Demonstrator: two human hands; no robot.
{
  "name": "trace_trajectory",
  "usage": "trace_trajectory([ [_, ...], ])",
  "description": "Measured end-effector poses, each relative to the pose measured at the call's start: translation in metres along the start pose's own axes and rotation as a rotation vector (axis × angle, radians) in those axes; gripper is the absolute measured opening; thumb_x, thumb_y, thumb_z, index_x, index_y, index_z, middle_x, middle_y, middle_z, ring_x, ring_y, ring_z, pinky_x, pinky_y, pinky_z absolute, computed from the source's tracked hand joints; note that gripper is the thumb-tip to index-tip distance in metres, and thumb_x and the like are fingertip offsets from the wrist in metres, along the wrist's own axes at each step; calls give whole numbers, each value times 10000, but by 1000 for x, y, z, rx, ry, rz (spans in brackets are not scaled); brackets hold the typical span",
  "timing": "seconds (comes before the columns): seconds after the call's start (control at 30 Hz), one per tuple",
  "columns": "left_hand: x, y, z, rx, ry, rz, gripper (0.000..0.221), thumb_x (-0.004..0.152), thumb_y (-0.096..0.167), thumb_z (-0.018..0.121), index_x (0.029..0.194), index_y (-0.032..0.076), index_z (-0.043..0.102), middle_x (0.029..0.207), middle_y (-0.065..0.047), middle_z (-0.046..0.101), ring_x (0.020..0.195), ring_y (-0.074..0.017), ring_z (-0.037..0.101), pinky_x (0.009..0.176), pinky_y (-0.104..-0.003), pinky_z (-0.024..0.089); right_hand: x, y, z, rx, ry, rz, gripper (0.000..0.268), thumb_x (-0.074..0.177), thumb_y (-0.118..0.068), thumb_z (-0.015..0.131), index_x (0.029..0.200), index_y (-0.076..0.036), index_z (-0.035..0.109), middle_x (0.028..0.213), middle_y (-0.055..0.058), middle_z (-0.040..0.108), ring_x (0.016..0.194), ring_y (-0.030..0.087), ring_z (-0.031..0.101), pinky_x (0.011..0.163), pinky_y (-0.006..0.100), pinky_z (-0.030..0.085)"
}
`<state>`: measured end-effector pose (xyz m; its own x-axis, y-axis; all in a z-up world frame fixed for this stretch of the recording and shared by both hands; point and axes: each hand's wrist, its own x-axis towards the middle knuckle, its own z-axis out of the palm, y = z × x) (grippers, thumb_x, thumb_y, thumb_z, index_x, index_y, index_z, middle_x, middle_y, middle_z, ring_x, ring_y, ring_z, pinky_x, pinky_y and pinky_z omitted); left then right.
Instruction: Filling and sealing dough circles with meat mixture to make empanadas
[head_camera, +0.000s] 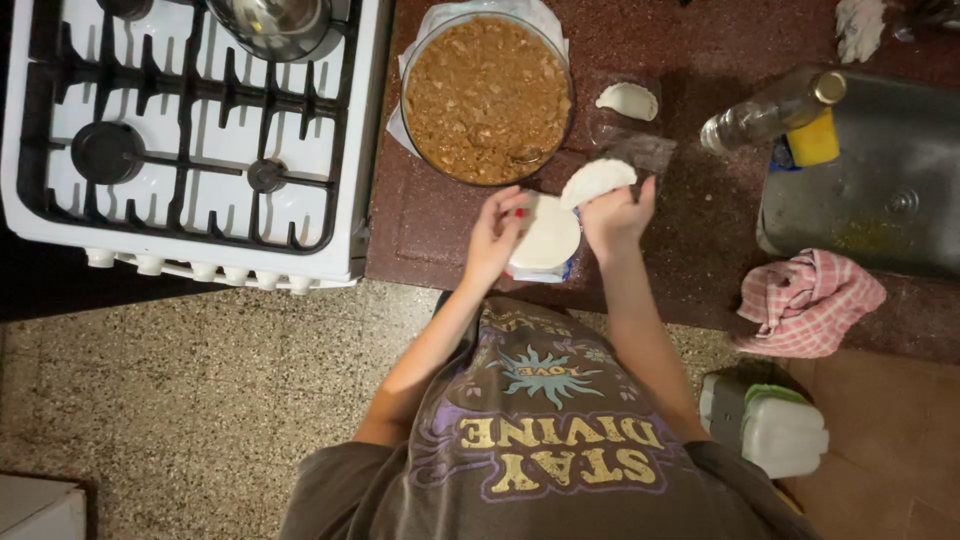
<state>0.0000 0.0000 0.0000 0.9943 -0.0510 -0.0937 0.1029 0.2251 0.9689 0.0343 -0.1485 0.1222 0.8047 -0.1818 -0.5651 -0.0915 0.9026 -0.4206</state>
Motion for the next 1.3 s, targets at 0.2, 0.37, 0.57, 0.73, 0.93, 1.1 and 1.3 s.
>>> trace_trajectory([
  [0.2, 8, -47, -39, -36, 96, -62, 427, 985, 31, 556, 1411, 50, 530, 1272, -209, 668, 1099, -308, 686, 876, -413, 611, 126, -30, -164, 3, -172, 69, 530, 1031, -429, 539, 578, -185, 408, 530, -35, 427, 495, 137, 490, 578, 263, 418],
  [0.37, 0, -46, -54, -38, 96, -118, 414, 995, 34, 548, 1408, 56, 542, 1262, -208, 670, 1114, -316, 677, 894, -432, 594, 114, -41, -166, -277, -160, -175, 397, 1100, -357, 595, 1199, -50, 365, 1137, 124, 466, 1091, 269, 513, 996, 469, 425],
  [0.57, 1, -60, -68, -30, 47, -196, 385, 1010, 59, 551, 1395, 50, 552, 1244, -200, 681, 1104, -310, 677, 911, -461, 578, 134, -69, -208, -422, 20, -372, 589, 1130, -234, 702, 1524, -23, 319, 1479, 199, 445, 1366, 354, 539, 1161, 549, 452],
  [0.73, 10, -81, -72, 38, -3, -219, 360, 1009, 75, 565, 1367, 70, 592, 1219, -193, 704, 1086, -297, 687, 905, -450, 583, 164, -75, -180, -290, 64, -331, 631, 1066, -89, 763, 1532, -111, 338, 1551, 239, 311, 1348, 435, 577, 1123, 559, 586],
  [0.93, 15, -70, -58, 102, -131, -146, 417, 978, 19, 551, 1394, 22, 569, 1233, -229, 693, 1152, -304, 663, 985, -459, 543, 239, -52, -172, -375, 133, -451, 419, 849, -6, 908, 1137, -8, 603, 1116, 138, 481, 1028, 394, 683, 943, 651, 630],
  [1.1, 17, -80, -51, 85, -191, -112, 451, 973, 17, 546, 1424, 14, 544, 1294, -211, 675, 1234, -273, 625, 1071, -450, 477, 261, -43, -171, -840, 143, -556, 519, 865, -62, 873, 1232, -16, 508, 1039, 136, 522, 945, 283, 678, 794, 526, 707],
  [1.3, 13, -82, -54, 110, -173, -117, 459, 964, -24, 497, 1420, -13, 539, 1327, -246, 645, 1297, -336, 575, 1115, -487, 429, 262, -67, -198, -1513, 120, -1410, 297, 853, -177, 906, 1059, -112, 703, 911, 99, 723, 836, 302, 729, 712, 411, 613],
])
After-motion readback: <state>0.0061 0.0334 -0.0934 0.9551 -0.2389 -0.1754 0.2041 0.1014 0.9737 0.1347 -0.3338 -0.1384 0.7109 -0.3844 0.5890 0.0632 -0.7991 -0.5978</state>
